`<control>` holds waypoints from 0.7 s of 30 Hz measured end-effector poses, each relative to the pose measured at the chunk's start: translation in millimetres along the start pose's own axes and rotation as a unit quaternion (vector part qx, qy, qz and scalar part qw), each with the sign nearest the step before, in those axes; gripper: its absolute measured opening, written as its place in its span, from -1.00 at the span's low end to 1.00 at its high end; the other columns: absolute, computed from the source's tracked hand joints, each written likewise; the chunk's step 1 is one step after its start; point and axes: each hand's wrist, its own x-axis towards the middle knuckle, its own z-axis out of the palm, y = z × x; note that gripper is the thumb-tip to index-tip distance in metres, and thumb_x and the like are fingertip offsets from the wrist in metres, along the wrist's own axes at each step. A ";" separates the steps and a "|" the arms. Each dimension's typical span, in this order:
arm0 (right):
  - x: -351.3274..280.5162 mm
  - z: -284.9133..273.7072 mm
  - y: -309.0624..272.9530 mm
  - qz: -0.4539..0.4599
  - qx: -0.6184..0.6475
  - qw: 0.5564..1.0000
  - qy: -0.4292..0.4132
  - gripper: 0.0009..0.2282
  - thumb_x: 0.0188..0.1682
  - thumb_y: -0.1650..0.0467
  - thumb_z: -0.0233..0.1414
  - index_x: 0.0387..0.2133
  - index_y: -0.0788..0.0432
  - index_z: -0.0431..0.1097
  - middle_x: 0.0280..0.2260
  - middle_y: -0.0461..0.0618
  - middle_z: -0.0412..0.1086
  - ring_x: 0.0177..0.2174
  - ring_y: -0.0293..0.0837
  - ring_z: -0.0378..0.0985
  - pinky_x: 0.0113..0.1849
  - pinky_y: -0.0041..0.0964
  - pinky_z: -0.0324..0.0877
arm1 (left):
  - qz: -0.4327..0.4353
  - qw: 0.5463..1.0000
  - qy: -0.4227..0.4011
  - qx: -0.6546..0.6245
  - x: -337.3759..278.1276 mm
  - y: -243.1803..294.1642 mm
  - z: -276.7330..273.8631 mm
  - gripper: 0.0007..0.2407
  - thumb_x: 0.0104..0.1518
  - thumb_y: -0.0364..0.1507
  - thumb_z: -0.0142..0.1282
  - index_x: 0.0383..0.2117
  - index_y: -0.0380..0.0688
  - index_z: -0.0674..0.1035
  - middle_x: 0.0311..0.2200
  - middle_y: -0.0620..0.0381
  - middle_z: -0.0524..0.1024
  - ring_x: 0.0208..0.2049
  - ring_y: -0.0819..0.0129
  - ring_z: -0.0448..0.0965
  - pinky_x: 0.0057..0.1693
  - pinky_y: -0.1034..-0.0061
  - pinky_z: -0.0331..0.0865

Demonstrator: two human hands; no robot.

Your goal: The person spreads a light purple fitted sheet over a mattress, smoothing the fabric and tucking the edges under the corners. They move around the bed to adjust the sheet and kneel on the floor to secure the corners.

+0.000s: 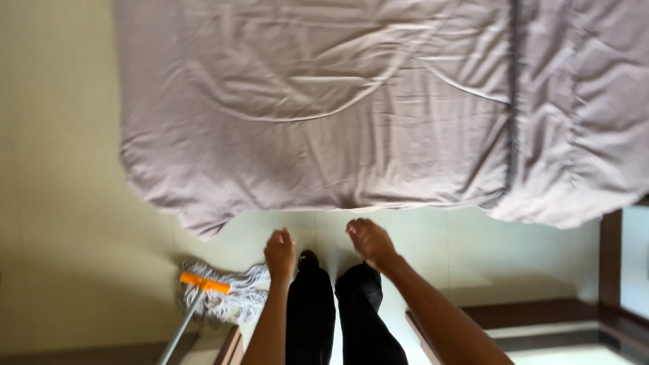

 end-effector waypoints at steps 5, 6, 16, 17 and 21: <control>-72.9 20.9 73.6 0.011 0.040 0.996 0.077 -0.81 0.05 0.32 0.06 -0.17 0.17 0.43 -0.17 0.07 0.50 -0.19 0.03 0.59 -0.15 -0.06 0.49 | 0.076 0.978 -0.192 -0.020 -82.8 58.2 84.4 -0.76 0.28 -0.23 0.00 -0.27 -0.16 0.55 -0.40 0.04 0.66 -0.38 0.26 0.68 -0.19 0.39 0.54; -86.3 21.0 88.0 0.065 0.086 0.991 0.084 -0.79 0.04 0.31 0.07 -0.16 0.17 0.43 -0.14 0.05 0.51 -0.18 -0.02 0.61 -0.14 -0.10 0.50 | 0.069 0.969 -0.236 -0.002 -98.8 69.0 104.9 -0.75 0.26 -0.24 0.03 -0.23 -0.19 0.56 -0.35 0.02 0.66 -0.34 0.22 0.68 -0.16 0.38 0.54; -158.4 -33.9 232.8 0.175 0.162 0.937 0.255 -0.74 -0.02 0.39 0.13 -0.07 0.18 0.43 -0.13 0.10 0.52 -0.25 -0.02 0.66 -0.23 -0.11 0.57 | 0.135 0.925 -0.355 -0.018 -182.8 228.5 261.1 -0.70 0.27 -0.26 0.06 -0.05 -0.23 0.55 -0.11 -0.05 0.64 -0.10 0.21 0.67 0.04 0.38 0.53; -158.3 -46.2 244.0 0.181 0.175 0.928 0.275 -0.74 -0.02 0.39 0.12 -0.06 0.19 0.43 -0.12 0.12 0.53 -0.24 -0.01 0.65 -0.23 -0.10 0.57 | 0.164 0.929 -0.331 -0.035 -183.9 243.6 280.2 -0.69 0.25 -0.26 0.08 -0.05 -0.25 0.57 -0.09 -0.08 0.64 -0.05 0.19 0.65 0.09 0.36 0.50; -169.9 -86.7 281.5 0.208 0.200 0.906 0.309 -0.75 0.00 0.40 0.10 -0.06 0.20 0.42 -0.12 0.15 0.53 -0.22 0.01 0.65 -0.22 -0.09 0.58 | 0.200 0.943 -0.241 -0.109 -183.6 319.8 342.3 -0.59 0.28 -0.24 0.07 0.10 -0.32 0.42 0.03 -0.17 0.52 0.07 0.09 0.55 0.19 0.26 0.38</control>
